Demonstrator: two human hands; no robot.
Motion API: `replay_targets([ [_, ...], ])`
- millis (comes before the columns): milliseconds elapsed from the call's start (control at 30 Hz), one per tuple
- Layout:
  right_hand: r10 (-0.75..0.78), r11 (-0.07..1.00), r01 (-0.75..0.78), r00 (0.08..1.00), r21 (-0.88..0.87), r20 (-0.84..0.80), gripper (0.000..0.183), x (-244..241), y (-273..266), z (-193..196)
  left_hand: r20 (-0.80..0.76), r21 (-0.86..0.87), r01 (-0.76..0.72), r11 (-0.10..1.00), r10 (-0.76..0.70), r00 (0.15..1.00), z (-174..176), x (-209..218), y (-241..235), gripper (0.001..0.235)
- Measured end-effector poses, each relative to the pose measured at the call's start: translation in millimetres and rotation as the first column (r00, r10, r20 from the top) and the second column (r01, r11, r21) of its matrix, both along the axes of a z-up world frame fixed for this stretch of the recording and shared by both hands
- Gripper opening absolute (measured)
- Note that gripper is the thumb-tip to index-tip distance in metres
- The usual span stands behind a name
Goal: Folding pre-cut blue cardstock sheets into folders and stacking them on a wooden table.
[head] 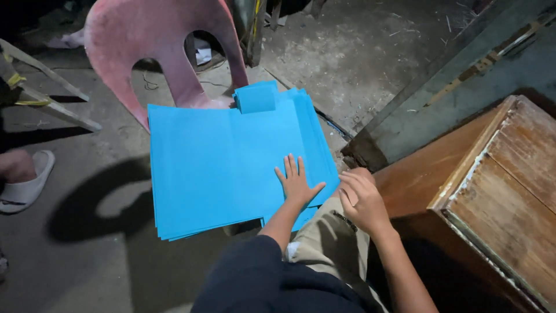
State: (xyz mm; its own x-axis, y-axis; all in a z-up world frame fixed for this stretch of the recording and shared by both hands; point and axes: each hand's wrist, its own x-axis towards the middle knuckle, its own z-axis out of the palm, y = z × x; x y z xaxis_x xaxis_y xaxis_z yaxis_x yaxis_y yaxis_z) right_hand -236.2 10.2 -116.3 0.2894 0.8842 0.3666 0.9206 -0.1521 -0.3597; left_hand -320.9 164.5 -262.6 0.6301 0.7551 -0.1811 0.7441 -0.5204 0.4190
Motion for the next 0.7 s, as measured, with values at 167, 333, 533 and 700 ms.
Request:
replay_targets([
  [167,-0.047,0.998,0.041,0.992,-0.049,-0.119,0.032,13.3,-5.3,-9.6,-0.025,0.062,0.019,0.998,-0.018,1.0,-23.3,-7.4,21.8,0.115],
  [333,-0.098,0.985,0.055,0.956,-0.162,-0.275,0.036,6.6,-4.6,-38.0,-0.042,0.068,0.007,0.998,-0.004,0.999,-25.7,-22.7,23.9,0.118],
  [533,-0.041,0.988,-0.016,0.931,-0.153,-0.363,0.042,12.6,10.3,-117.4,-0.04,0.092,0.031,0.995,-0.027,0.999,-25.6,-17.7,-0.3,0.141],
  [700,-0.324,0.934,0.21,0.835,-0.288,-0.444,0.052,11.9,31.0,-151.7,-0.021,0.15,0.067,0.986,-0.065,0.998,-48.5,-10.3,2.6,0.139],
])
